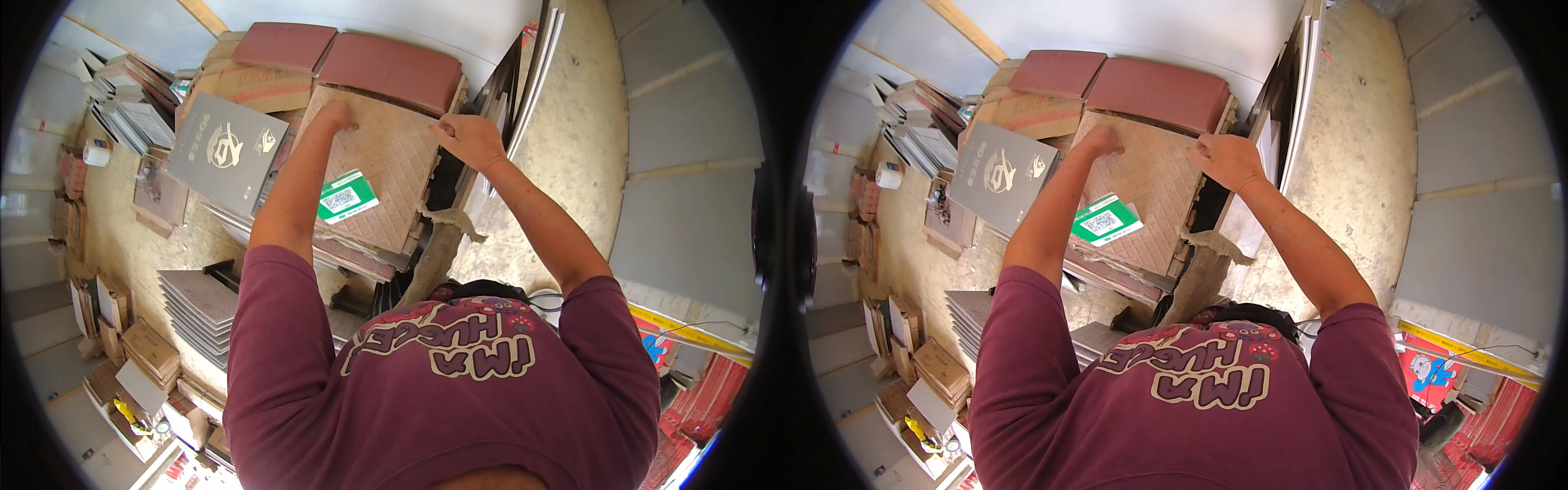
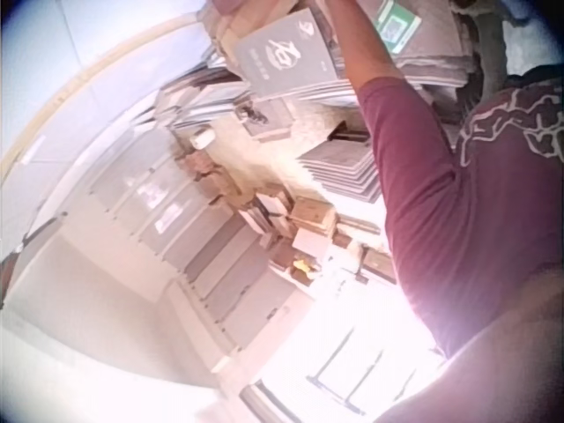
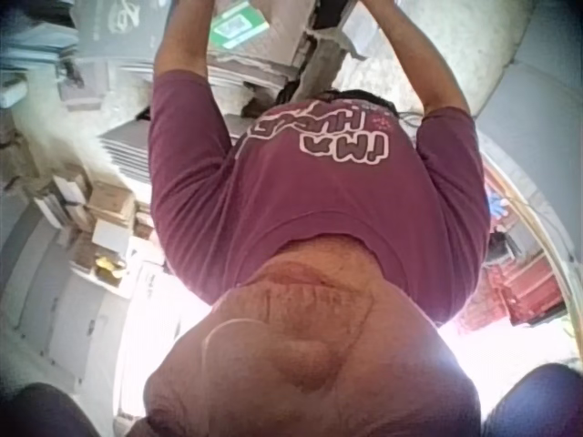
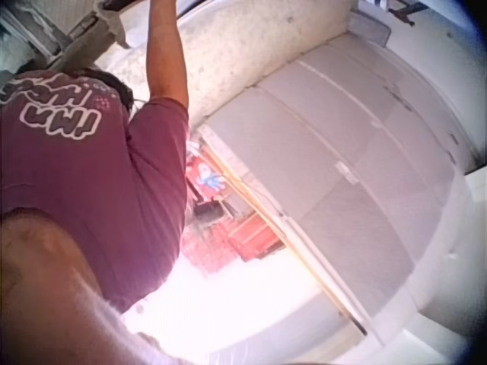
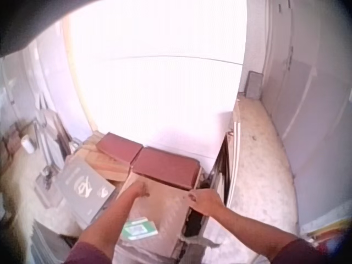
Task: The person handles ceramic tiles one at a time, turning them over to check their patterns and then moving a large sample book to reveal other tiles underneath.
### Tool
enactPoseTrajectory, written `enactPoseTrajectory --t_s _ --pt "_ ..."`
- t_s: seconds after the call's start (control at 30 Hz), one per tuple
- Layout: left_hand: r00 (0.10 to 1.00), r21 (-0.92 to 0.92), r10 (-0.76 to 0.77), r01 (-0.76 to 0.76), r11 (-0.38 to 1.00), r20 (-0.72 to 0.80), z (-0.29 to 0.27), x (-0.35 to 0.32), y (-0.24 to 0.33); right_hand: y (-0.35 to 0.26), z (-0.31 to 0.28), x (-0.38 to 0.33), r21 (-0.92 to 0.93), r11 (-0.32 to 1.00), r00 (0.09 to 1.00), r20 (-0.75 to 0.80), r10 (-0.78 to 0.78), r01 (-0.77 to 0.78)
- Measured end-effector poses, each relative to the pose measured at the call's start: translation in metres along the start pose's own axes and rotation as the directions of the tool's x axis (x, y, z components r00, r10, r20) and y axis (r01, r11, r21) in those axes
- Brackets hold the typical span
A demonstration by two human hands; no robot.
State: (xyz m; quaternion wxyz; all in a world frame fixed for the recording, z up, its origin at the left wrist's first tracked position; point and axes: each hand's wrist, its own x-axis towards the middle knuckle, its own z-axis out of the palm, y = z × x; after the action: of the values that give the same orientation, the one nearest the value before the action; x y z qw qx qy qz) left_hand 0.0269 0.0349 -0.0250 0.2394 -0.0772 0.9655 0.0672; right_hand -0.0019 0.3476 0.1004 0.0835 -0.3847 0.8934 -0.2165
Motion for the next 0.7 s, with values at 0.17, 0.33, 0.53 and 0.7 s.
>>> enactPoseTrajectory --t_s 0.17,0.33,0.53,0.7 --pt "0.983 0.023 0.121 -0.119 0.993 -0.139 0.005 -0.001 -0.003 0.003 0.000 0.000 0.000 1.000 1.000 -0.010 -0.009 0.009" --pt "0.988 -0.149 -0.009 -0.014 0.989 -0.153 0.011 -0.005 -0.005 0.003 0.000 -0.001 0.041 0.997 0.997 -0.045 -0.065 0.067" --pt "0.985 -0.134 -0.047 0.025 0.991 -0.169 0.003 -0.012 0.003 0.001 -0.002 0.000 -0.006 1.000 1.000 0.022 0.002 -0.002" --pt "0.997 -0.180 -0.075 0.068 0.981 -0.033 -0.001 -0.012 0.000 -0.001 -0.004 0.000 -0.022 1.000 0.999 0.036 0.002 -0.001"
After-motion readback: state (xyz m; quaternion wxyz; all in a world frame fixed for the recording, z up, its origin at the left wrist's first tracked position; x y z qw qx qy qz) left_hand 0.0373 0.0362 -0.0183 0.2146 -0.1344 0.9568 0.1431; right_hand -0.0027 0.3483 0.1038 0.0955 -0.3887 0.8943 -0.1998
